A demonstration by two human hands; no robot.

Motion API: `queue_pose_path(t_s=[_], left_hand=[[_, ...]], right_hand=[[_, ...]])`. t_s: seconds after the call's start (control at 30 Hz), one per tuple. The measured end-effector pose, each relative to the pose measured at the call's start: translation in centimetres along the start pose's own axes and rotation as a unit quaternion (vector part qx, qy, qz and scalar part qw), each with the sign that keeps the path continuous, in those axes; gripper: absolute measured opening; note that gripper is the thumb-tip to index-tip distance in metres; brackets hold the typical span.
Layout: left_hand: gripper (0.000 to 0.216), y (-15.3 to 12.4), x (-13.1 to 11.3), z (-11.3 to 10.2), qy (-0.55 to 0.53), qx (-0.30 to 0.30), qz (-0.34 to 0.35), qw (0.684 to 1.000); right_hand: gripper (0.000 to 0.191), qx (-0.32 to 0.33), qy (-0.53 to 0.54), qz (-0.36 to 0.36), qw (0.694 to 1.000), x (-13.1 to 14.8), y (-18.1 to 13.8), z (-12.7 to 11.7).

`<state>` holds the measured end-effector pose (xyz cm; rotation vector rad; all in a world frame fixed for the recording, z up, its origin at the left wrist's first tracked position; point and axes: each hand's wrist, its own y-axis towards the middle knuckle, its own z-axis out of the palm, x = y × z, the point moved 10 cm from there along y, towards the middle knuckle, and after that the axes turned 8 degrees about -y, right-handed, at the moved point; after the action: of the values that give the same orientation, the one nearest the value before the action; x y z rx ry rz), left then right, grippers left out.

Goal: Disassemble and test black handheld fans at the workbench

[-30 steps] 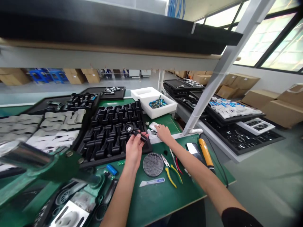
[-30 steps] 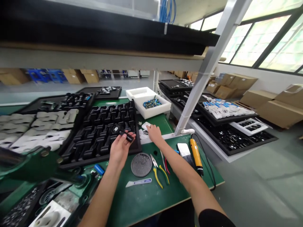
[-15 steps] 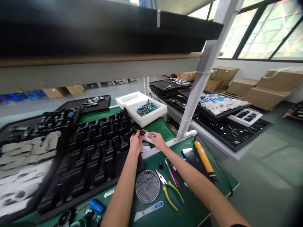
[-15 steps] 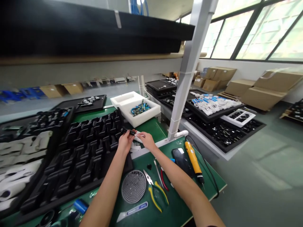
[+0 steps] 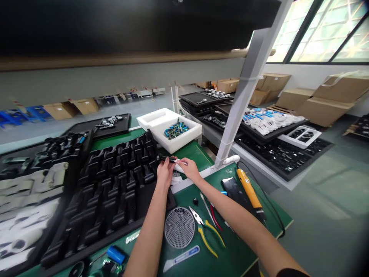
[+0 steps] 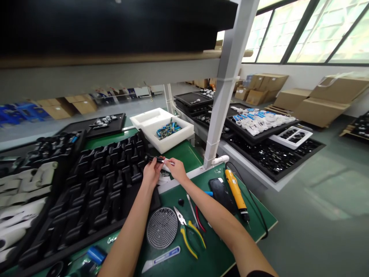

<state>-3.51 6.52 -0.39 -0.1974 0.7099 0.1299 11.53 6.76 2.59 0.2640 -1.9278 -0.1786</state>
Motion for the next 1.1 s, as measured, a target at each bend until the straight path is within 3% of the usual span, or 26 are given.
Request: queue_pose_path(t_s=[0.4, 0.67, 0.73, 0.83, 0.9, 1.0, 1.1], left_hand=[[0.036, -0.1, 0.3, -0.2, 0.043, 0.032, 0.038, 0.998], [0.035, -0.3, 0.2, 0.5, 0.061, 0.042, 0.046, 0.996], [0.034, -0.4, 0.5, 0.9, 0.061, 0.044, 0.044, 0.996], [0.032, -0.3, 1.2, 1.5, 0.060, 0.044, 0.031, 0.997], [0.030, 0.1, 1.5, 2.3, 0.061, 0.053, 0.014, 0.997], [0.027, 1.0, 1.6, 4.3, 0.067, 0.084, -0.016, 0.994], [0.026, 1.9, 1.3, 6.7, 0.075, 0.121, -0.043, 0.989]], right_hand=[[0.039, 0.007, -0.031, 0.018, 0.999, -1.0, 0.1, 0.7], [0.036, 0.011, -0.100, 0.006, 0.995, 1.0, -0.1, 0.3], [0.033, 0.015, -0.131, -0.004, 0.991, 2.1, -0.4, -1.3], [0.033, -0.001, -0.181, -0.018, 0.983, 3.6, -2.6, -6.1], [0.042, -0.028, -0.209, -0.022, 0.977, 4.2, -6.0, -10.4], [0.041, -0.096, -0.245, 0.002, 0.965, 3.7, -12.9, -17.1], [0.040, -0.138, -0.256, 0.026, 0.957, 2.7, -17.8, -20.4]])
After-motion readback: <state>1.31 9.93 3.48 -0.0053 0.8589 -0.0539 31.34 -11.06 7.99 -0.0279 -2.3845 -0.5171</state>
